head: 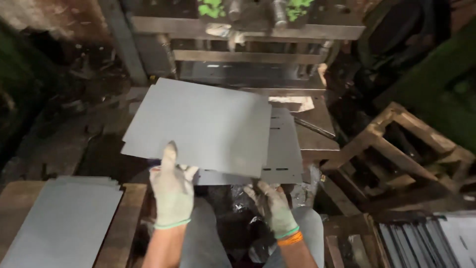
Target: The recorder is using a hydraulic press or similar machinery to process metal sheets.
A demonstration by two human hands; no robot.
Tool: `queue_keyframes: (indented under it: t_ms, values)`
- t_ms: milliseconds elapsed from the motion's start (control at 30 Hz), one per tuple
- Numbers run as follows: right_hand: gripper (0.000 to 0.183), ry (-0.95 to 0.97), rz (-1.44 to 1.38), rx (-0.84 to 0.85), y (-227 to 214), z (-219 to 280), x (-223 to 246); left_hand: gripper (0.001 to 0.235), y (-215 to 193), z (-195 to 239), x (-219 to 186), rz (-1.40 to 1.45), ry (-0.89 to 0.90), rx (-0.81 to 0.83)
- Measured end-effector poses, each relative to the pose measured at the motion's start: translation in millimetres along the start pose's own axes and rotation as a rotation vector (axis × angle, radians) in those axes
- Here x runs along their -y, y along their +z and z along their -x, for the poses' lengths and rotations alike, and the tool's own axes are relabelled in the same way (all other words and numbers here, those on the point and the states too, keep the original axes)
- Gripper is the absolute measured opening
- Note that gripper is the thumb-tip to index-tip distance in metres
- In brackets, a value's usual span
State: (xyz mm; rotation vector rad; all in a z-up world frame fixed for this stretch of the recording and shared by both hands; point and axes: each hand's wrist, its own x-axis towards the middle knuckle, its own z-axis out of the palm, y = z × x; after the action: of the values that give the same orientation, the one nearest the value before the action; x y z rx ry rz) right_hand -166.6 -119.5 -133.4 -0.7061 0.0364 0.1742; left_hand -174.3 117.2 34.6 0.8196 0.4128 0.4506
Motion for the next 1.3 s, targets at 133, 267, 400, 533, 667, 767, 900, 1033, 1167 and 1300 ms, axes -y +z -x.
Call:
queue_keyframes:
  t_ms: [133,267,400,533,667,767,900,1033,1167,1300]
  values:
    - [0.030,0.077,0.016,-0.103,29.8,6.5,10.4,0.020,51.2,-15.9,24.6,0.082,-0.042,0.120]
    - [0.030,0.022,-0.075,-0.057,10.5,4.6,-5.4,0.034,73.2,-56.1,75.9,0.133,-0.126,0.013]
    - [0.038,0.003,-0.045,-0.080,33.5,7.7,2.7,0.042,110.1,-95.6,127.9,0.225,-0.174,0.127]
    - [0.028,0.025,0.183,-0.140,7.9,0.0,-16.0,0.042,133.5,-96.1,129.4,0.148,-0.243,-0.059]
    - [0.037,0.033,0.309,-0.108,6.2,-22.2,-15.5,0.038,132.9,-99.7,136.0,0.202,-0.188,0.072]
    - [0.040,0.024,0.347,-0.165,2.8,-34.5,-24.7,0.037,126.9,-102.2,141.6,0.193,-0.158,0.081]
    - [0.040,0.069,0.374,-0.349,18.1,-38.8,-23.6,0.036,127.9,-99.5,134.6,0.166,-0.170,0.102]
    - [0.044,0.147,0.378,-0.253,-19.1,-34.7,-30.1,0.035,125.2,-99.8,141.9,0.173,-0.158,0.101]
    - [0.054,-0.328,0.880,0.128,-18.4,-20.5,-16.2,0.035,126.8,-102.1,144.6,0.162,-0.135,0.120]
    - [0.041,-0.040,0.455,-0.080,31.0,-35.1,21.2,0.038,100.3,-141.1,207.5,0.322,-0.151,0.206]
